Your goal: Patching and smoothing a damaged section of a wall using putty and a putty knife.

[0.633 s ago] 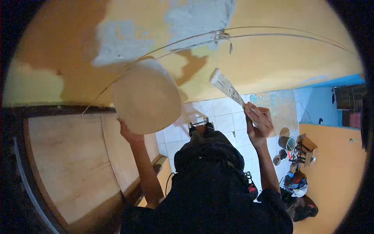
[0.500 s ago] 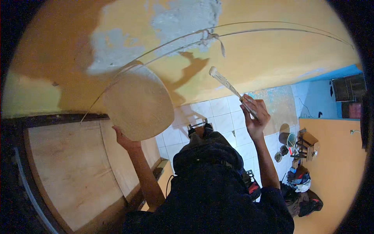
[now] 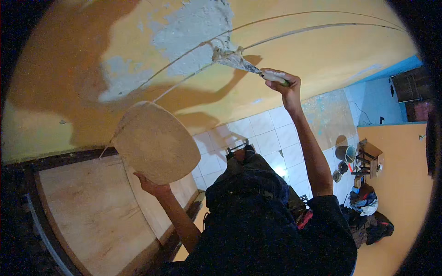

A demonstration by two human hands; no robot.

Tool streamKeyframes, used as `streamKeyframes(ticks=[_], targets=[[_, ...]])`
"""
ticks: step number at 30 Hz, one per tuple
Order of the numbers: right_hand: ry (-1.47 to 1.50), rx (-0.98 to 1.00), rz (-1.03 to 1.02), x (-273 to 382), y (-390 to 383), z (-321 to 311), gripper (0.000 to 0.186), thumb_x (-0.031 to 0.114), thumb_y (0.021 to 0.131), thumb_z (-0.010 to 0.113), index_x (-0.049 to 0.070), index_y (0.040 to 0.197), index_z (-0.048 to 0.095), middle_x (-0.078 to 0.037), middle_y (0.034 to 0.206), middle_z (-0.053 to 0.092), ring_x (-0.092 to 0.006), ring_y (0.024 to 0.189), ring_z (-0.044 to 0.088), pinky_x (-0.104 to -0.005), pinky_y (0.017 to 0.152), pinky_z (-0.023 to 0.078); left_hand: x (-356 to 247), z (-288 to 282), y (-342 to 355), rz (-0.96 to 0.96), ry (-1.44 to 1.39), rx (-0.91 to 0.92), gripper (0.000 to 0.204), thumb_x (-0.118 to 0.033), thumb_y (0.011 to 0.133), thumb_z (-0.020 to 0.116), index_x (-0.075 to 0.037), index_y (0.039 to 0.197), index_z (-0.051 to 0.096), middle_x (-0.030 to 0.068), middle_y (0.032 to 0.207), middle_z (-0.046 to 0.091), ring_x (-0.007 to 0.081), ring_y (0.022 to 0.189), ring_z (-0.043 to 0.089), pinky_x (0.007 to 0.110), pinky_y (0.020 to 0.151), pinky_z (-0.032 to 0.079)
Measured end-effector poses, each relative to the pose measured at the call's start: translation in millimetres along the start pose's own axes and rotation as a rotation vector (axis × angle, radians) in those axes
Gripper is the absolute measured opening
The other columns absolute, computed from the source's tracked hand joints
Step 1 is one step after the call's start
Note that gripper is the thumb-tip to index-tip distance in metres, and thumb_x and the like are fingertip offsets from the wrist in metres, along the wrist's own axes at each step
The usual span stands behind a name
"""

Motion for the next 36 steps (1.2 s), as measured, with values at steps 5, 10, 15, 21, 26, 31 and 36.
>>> streamKeyframes(ticks=[5,10,15,21,26,31,36], targets=[[-0.031,0.056,-0.006,7,34,6,0.03,-0.008,0.076,0.073,-0.002,0.105,0.072,-0.011,0.104,0.073,-0.0175,0.096,0.067,-0.0288,0.088,0.054,2,-5,0,-0.045,-0.168,0.146,0.059,-0.047,0.102,0.04,-0.008,0.146,0.037,0.0144,0.149,0.041,0.035,0.133,0.042,0.054,0.109,0.037],[-0.055,0.077,-0.038,0,49,-3,0.03,-0.007,0.075,0.072,-0.003,0.105,0.072,-0.011,0.104,0.073,-0.018,0.096,0.067,-0.0293,0.086,0.055,3,-15,4,-0.014,-0.133,0.058,0.06,-0.046,0.103,0.038,-0.007,0.147,0.035,0.0155,0.148,0.041,0.0352,0.134,0.042,0.053,0.109,0.037],[-0.068,0.046,-0.047,-2,55,-19,0.03,-0.009,0.075,0.069,-0.006,0.105,0.07,-0.015,0.102,0.072,-0.0205,0.095,0.069,-0.031,0.084,0.057,3,-29,15,0.006,-0.126,0.091,0.063,-0.047,0.1,0.045,-0.008,0.147,0.035,0.0162,0.149,0.04,0.037,0.135,0.039,0.055,0.11,0.035],[-0.148,0.022,-0.005,7,51,-22,0.029,-0.01,0.075,0.069,-0.005,0.104,0.071,-0.015,0.102,0.073,-0.022,0.095,0.069,-0.0317,0.086,0.057,8,-35,27,0.047,-0.083,0.032,0.059,-0.046,0.102,0.04,-0.006,0.145,0.037,0.0158,0.146,0.043,0.0355,0.132,0.044,0.054,0.108,0.039],[-0.123,0.122,-0.022,20,50,-14,0.028,-0.011,0.074,0.071,-0.004,0.101,0.072,-0.015,0.102,0.073,-0.0205,0.096,0.069,-0.0308,0.085,0.056,-7,-11,8,0.141,0.085,-0.108,0.052,-0.037,0.106,0.035,-0.001,0.144,0.038,0.0177,0.145,0.046,0.0346,0.127,0.05,0.052,0.102,0.048],[-0.176,0.158,-0.049,25,61,13,0.029,-0.006,0.072,0.077,-0.002,0.101,0.074,-0.009,0.097,0.073,-0.0162,0.091,0.067,-0.0295,0.083,0.055,-10,-8,7,0.145,-0.014,0.007,0.054,-0.039,0.106,0.036,-0.001,0.144,0.038,0.0188,0.141,0.049,0.035,0.122,0.054,0.05,0.098,0.051],[-0.182,0.103,-0.075,22,79,-12,0.029,-0.008,0.071,0.076,-0.003,0.1,0.073,-0.008,0.093,0.072,-0.0144,0.084,0.065,-0.0283,0.078,0.057,-3,-26,9,0.105,0.005,-0.082,0.056,-0.042,0.104,0.039,-0.003,0.144,0.038,0.0178,0.144,0.046,0.036,0.128,0.047,0.053,0.104,0.043]])
Point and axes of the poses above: each hand's wrist, its own y-axis towards the middle knuckle, its own z-axis out of the palm, x = y × z, the point moved 9 cm from there along y, towards the middle knuckle
